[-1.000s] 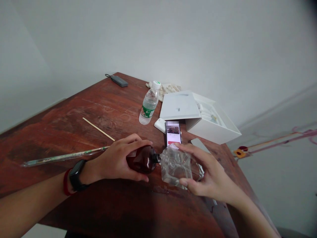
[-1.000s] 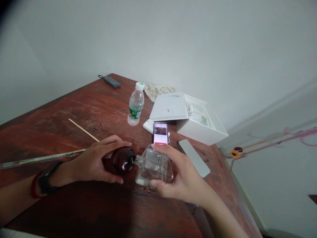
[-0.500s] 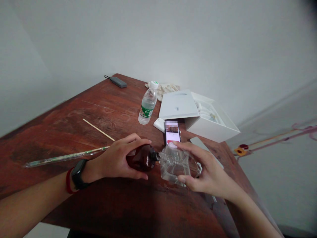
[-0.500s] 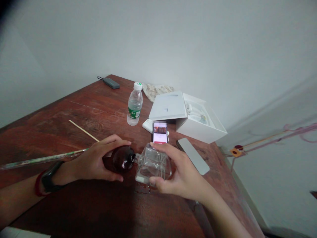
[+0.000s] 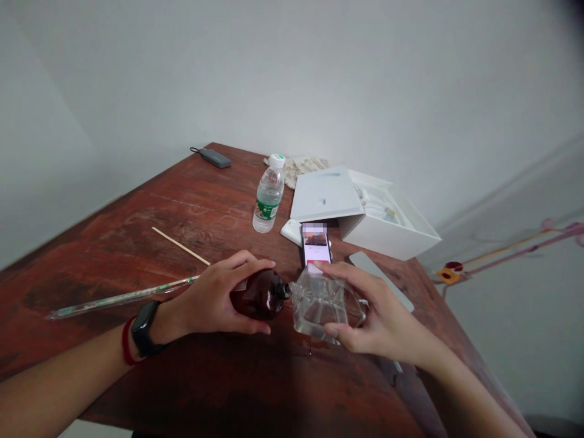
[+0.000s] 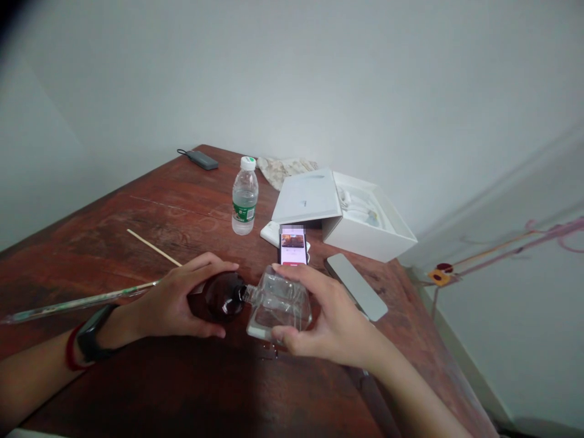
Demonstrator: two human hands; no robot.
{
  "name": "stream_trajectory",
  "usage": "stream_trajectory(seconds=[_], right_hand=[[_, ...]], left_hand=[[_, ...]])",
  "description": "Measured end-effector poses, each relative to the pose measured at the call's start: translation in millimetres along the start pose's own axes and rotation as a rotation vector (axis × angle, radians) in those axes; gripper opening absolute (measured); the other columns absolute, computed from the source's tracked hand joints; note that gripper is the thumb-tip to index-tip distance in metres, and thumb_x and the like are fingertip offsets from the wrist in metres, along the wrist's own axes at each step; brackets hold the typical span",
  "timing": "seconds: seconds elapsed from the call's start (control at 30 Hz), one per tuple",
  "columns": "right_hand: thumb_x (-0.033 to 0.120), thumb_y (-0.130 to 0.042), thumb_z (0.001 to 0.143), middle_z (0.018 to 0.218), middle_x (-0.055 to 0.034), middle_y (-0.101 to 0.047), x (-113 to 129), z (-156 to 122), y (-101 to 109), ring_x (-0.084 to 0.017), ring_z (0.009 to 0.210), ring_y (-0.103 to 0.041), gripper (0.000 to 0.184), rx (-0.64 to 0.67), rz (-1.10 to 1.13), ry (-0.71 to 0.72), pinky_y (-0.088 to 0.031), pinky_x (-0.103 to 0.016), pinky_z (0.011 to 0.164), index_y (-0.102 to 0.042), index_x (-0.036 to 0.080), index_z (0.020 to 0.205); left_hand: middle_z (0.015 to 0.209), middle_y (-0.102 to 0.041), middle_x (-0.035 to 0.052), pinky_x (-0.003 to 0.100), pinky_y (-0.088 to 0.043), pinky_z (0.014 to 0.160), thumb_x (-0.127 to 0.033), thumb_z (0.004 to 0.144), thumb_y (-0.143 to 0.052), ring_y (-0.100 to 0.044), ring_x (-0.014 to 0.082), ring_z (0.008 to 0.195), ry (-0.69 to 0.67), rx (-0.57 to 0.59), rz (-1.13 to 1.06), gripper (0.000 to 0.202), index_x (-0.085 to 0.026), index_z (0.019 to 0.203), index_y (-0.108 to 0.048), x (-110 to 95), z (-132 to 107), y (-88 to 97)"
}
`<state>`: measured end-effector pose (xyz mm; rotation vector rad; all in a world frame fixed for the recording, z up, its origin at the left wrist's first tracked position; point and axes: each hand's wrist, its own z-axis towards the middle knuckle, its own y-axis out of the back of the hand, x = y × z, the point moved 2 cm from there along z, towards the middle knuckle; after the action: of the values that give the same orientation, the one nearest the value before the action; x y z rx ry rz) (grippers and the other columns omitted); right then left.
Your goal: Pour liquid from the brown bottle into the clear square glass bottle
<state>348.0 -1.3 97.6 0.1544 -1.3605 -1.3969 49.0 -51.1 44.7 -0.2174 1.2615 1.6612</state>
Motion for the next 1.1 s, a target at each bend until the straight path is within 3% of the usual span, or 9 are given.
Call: stream_trajectory(seconds=[0.63,1.1], right_hand=[[0.031,-0.077,0.084,0.124,-0.0077,-0.078,9.1,6.8,1.0,-0.025,0.098,-0.079,0.062,0.005,-0.021,0.043,-0.065,-0.037,0.087,-0.061,0.027,0.144],[0.029,-0.075,0.084,0.129,-0.0089,-0.077,10.5,4.7,-1.4,-0.027,0.102,-0.08,0.061,0.007,-0.021,0.038,-0.065,-0.036,0.085,-0.057,0.028,0.143]], left_hand=[[0.127,-0.064,0.0059,0.04,-0.06,0.096,-0.053,0.077,-0.099,-0.07,0.0279,0.11,0.028,0.007,-0.027,0.091,-0.033,0.153,-0.054,-0.9,-0.6,-0.6],[0.125,-0.065,0.0062,0.039,-0.062,0.093,-0.056,0.076,-0.098,-0.071,0.0275,0.107,0.046,-0.003,-0.014,0.09,-0.032,0.151,-0.055,-1.1,-0.3,-0.8]])
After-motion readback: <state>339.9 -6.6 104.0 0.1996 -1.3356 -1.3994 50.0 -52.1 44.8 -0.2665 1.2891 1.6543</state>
